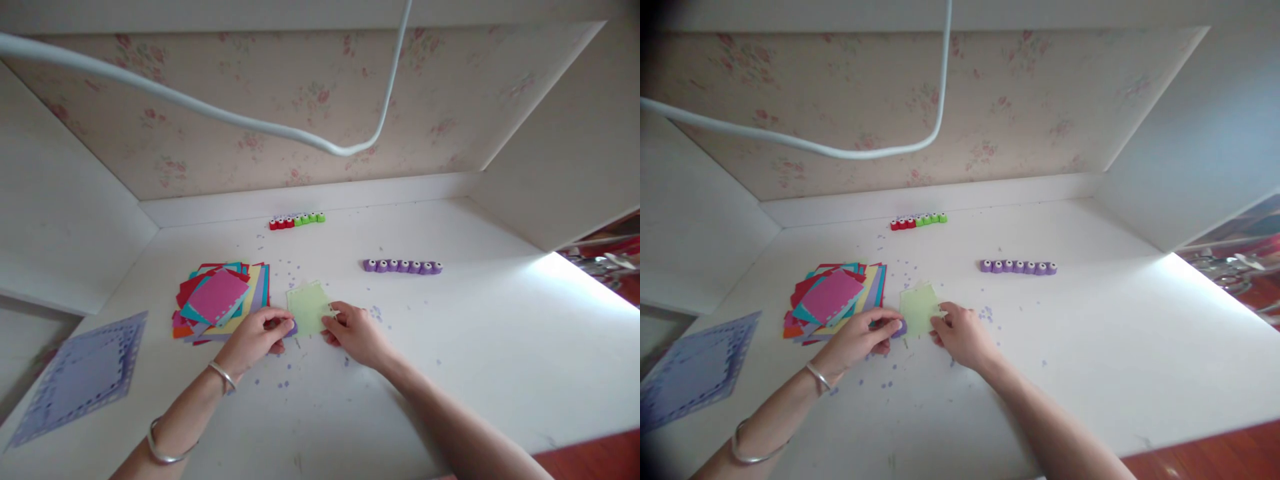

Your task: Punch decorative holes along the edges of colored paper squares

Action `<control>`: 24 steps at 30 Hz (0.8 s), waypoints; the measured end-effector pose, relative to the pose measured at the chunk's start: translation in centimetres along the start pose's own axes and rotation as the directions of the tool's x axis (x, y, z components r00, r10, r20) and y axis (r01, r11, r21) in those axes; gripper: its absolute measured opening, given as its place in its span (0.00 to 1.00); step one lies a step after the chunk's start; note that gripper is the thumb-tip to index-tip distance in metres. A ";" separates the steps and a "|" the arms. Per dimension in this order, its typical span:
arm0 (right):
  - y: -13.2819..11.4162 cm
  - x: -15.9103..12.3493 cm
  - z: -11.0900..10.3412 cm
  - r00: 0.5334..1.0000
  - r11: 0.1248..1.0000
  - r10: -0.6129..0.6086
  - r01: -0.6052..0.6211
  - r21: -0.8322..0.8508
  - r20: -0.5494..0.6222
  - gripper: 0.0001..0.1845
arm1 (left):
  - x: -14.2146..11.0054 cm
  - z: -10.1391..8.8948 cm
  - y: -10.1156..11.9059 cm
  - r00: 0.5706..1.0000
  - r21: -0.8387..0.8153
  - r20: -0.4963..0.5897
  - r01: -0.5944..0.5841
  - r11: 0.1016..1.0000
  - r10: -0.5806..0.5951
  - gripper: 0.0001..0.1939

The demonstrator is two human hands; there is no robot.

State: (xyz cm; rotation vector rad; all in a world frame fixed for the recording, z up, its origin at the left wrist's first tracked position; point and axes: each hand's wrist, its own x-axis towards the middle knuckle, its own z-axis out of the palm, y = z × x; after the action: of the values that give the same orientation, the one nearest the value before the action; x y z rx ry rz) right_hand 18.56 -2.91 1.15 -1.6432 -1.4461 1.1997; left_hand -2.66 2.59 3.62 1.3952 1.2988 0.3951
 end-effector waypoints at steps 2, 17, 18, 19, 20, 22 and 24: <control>0.2 0.1 0.0 1.000 1.000 0.008 -0.008 0.019 -0.002 0.10 | -0.3 -0.3 -0.6 0.998 -0.002 -0.040 -0.054 0.999 0.054 0.20; -0.5 0.1 -1.3 0.989 0.976 0.019 -0.050 -0.211 -0.145 0.21 | -1.5 -0.8 -4.5 0.918 0.283 -0.202 -0.279 0.918 0.341 0.17; -0.7 0.0 -1.5 0.982 0.963 0.001 -0.052 -0.266 -0.188 0.21 | -1.6 -0.8 -4.6 0.906 0.294 -0.209 -0.302 0.907 0.369 0.16; -0.9 -0.2 -1.7 0.973 0.952 -0.019 -0.052 -0.302 -0.228 0.21 | -1.6 -0.8 -4.6 0.891 0.306 -0.214 -0.329 0.893 0.401 0.16; -1.1 -0.4 -1.7 0.966 0.947 -0.041 -0.044 -0.317 -0.257 0.21 | -1.8 -0.7 -4.5 0.874 0.315 -0.218 -0.358 0.879 0.435 0.16; -1.7 -0.9 -1.6 0.961 0.954 -0.104 0.024 -0.297 -0.257 0.19 | -2.1 -0.5 -4.1 0.839 0.327 -0.211 -0.423 0.845 0.501 0.16; -2.5 -1.5 -1.0 0.961 0.952 -0.216 0.167 -0.258 -0.174 0.19 | -2.6 -0.2 -3.7 0.802 0.336 -0.181 -0.494 0.802 0.570 0.16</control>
State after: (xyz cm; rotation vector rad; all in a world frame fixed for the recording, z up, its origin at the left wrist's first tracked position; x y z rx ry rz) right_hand 18.53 -3.79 4.07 -1.6802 -1.6280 0.7504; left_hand -5.41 -0.40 1.59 2.0120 1.1831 0.8471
